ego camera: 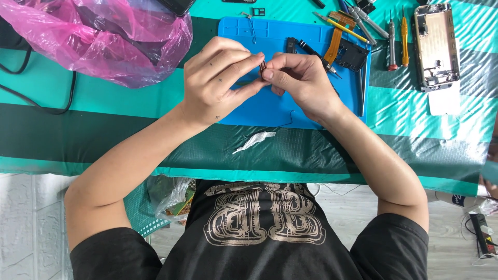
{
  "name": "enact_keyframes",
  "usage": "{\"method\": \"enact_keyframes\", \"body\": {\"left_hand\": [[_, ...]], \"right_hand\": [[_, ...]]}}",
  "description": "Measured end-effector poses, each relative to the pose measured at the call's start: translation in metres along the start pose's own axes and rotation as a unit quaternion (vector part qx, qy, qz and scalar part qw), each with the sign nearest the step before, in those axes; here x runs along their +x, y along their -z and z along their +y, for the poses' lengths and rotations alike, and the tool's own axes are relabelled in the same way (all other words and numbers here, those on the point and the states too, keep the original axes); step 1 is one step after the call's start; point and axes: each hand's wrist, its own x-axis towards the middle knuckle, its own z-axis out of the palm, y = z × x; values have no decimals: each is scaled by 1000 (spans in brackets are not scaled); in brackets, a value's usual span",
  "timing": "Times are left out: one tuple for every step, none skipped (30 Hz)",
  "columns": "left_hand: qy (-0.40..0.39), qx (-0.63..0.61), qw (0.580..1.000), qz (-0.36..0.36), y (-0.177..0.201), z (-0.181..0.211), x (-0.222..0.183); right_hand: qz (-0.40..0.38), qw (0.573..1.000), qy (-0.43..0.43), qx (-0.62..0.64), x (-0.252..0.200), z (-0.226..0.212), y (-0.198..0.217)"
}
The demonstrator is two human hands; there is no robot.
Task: Reassembling internal components of a mobile phone, including connecting ribbon cables and placing the battery into the chassis.
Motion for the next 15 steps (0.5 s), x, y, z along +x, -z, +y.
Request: {"method": "enact_keyframes", "body": {"left_hand": [[0,0,1000,0,0,0,0],[3,-6,1000,2,0,0,0],[7,-12,1000,3,0,1,0],[6,-11,1000,3,0,1,0],[10,-15,1000,3,0,1,0],[14,-18,1000,2,-1,1,0],[14,-17,1000,3,0,2,1],[12,-14,1000,2,1,2,2],[9,-11,1000,1,1,2,2],[8,-11,1000,1,1,3,2],[9,-9,1000,0,1,3,1],[11,-7,1000,-1,1,4,1],[11,-7,1000,-1,0,4,0],[6,-4,1000,5,-1,4,0],[1,0,1000,11,-1,4,0]], "right_hand": [[0,1000,1,0,0,1,2],[-4,1000,9,14,0,2,4],[-8,999,18,29,1,4,5],[-8,999,18,29,1,5,5],[0,999,7,35,1,6,6],[8,999,-5,41,1,7,6],[8,999,-5,41,1,7,6],[5,999,-10,50,1,7,6],[4,998,-15,59,1,7,6],[4,998,-14,58,1,7,6],[0,999,-11,53,1,6,6],[-4,999,-8,47,1,6,6],[-4,999,-8,46,0,4,5],[-3,999,-6,48,0,3,4],[-2,999,-5,49,0,2,3]]}}
